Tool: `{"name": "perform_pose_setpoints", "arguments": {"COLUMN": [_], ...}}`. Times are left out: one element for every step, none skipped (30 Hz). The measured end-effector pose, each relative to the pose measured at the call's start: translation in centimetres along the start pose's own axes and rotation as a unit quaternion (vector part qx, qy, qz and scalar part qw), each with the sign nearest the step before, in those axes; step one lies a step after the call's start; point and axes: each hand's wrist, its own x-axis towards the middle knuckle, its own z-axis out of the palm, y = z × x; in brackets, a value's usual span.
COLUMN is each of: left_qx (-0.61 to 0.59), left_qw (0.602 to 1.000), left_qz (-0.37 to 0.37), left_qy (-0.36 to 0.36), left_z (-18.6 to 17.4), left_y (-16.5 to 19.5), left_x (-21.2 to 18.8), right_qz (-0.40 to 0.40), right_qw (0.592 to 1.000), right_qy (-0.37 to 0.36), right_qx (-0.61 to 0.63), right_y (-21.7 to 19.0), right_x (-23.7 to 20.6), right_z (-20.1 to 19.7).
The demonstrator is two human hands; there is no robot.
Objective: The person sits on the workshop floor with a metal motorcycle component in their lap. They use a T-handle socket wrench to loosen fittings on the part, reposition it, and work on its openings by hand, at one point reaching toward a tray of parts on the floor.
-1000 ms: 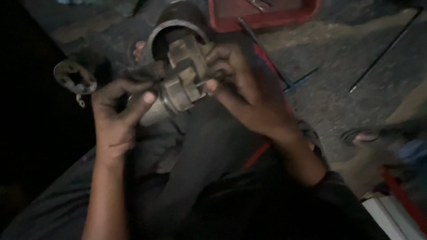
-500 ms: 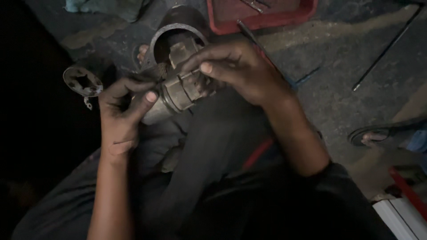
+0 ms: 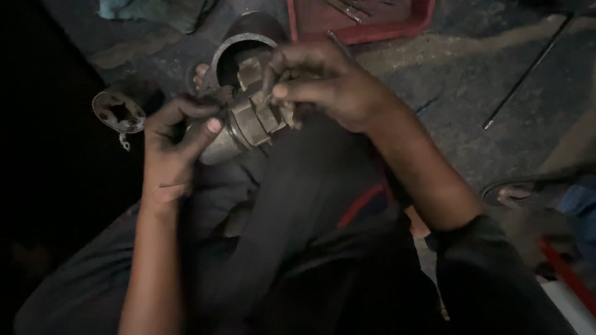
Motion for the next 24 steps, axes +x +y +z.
{"name": "perform_pose_setpoints", "arguments": {"left_qx": [-0.008,-0.019,-0.031,-0.043,-0.049,-0.055,-0.061,-0.060,-0.059,-0.059,-0.062,-0.066,-0.069,-0.059,-0.047,-0.035,-0.033,-0.030,-0.014,0.004,0.016,0.021,0.026,0.024], "left_qw": [1.000,1.000,0.999,0.997,0.997,0.997,0.996,0.997,0.998,0.998,0.998,0.997,0.997,0.997,0.996,0.996,0.996,0.997,0.995,0.991,0.987,0.992,0.987,0.981], "left_qz": [0.003,0.020,0.038,0.059,0.055,0.053,0.052,0.040,0.028,0.019,0.025,0.032,0.039,0.055,0.070,0.086,0.078,0.072,0.100,0.129,0.154,0.122,0.157,0.190], "left_qy": [-0.002,-0.008,-0.014,-0.019,-0.022,-0.025,-0.028,-0.024,-0.020,-0.017,-0.015,-0.013,-0.012,-0.014,-0.015,-0.014,-0.015,-0.014,-0.028,-0.038,-0.037,-0.008,-0.004,0.002], "left_z": [0.0,0.0,0.1,0.1,0.0,0.0,-0.1,-0.1,-0.2,-0.3,-0.3,-0.4,-0.3,-0.3,-0.3,-0.4,-0.4,-0.4,-0.4,-0.3,-0.4,0.0,-0.1,0.1], "left_y": [0.0,-0.2,-0.4,-0.6,-0.8,-1.3,-1.7,-2.2,-2.8,-3.4,-4.0,-4.8,-5.5,-6.2,-6.8,-7.3,-7.8,-8.0,-8.0,-7.7,-7.3,-6.5,-6.3,-5.6], "left_x": [0.1,0.2,0.3,0.5,0.8,1.2,1.5,1.9,2.4,2.8,3.2,3.8,4.5,5.3,6.1,7.2,8.0,8.7,9.3,9.8,10.2,10.6,10.6,10.8], "right_qz": [-0.003,-0.006,-0.008,-0.018,-0.027,-0.037,-0.041,-0.047,-0.053,-0.065,-0.079,-0.095,-0.107,-0.120,-0.133,-0.150,-0.167,-0.053,0.058,0.032,0.005,-0.021,-0.041,-0.059], "right_qw": [0.998,0.993,0.985,0.980,0.974,0.968,0.974,0.979,0.983,0.984,0.984,0.983,0.990,0.991,0.985,0.963,0.924,0.931,0.925,0.902,0.874,0.866,0.862,0.860], "right_qy": [-0.017,-0.035,-0.055,-0.060,-0.066,-0.073,-0.050,-0.027,-0.004,0.021,0.045,0.069,0.060,0.054,0.048,0.029,0.012,0.016,0.020,0.011,0.002,-0.015,-0.032,-0.053], "right_qx": [0.056,0.111,0.165,0.191,0.215,0.239,0.218,0.197,0.175,0.164,0.154,0.144,0.062,-0.020,-0.102,-0.224,-0.344,-0.361,-0.375,-0.430,-0.485,-0.500,-0.504,-0.504], "right_y": [-0.2,-0.6,-1.0,-1.3,-1.7,-2.1,-2.6,-3.2,-3.8,-4.4,-5.0,-5.5,-6.1,-6.6,-7.1,-7.5,-7.8,-7.6,-7.2,-6.9,-6.5,-6.3,-6.0,-5.9], "right_x": [-0.5,-1.1,-1.9,-2.7,-3.7,-4.8,-6.1,-7.5,-8.9,-10.2,-11.5,-12.7,-13.6,-14.6,-15.6,-16.7,-17.7,-18.6,-19.4,-19.8,-19.9,-20.1,-20.0,-20.1], "right_z": [0.0,-0.1,-0.1,0.2,0.7,1.3,2.1,3.1,4.0,5.1,6.3,7.2,8.1,8.8,9.8,10.8,12.0,13.7,15.7,17.4,18.6,19.5,20.1,20.4]}}
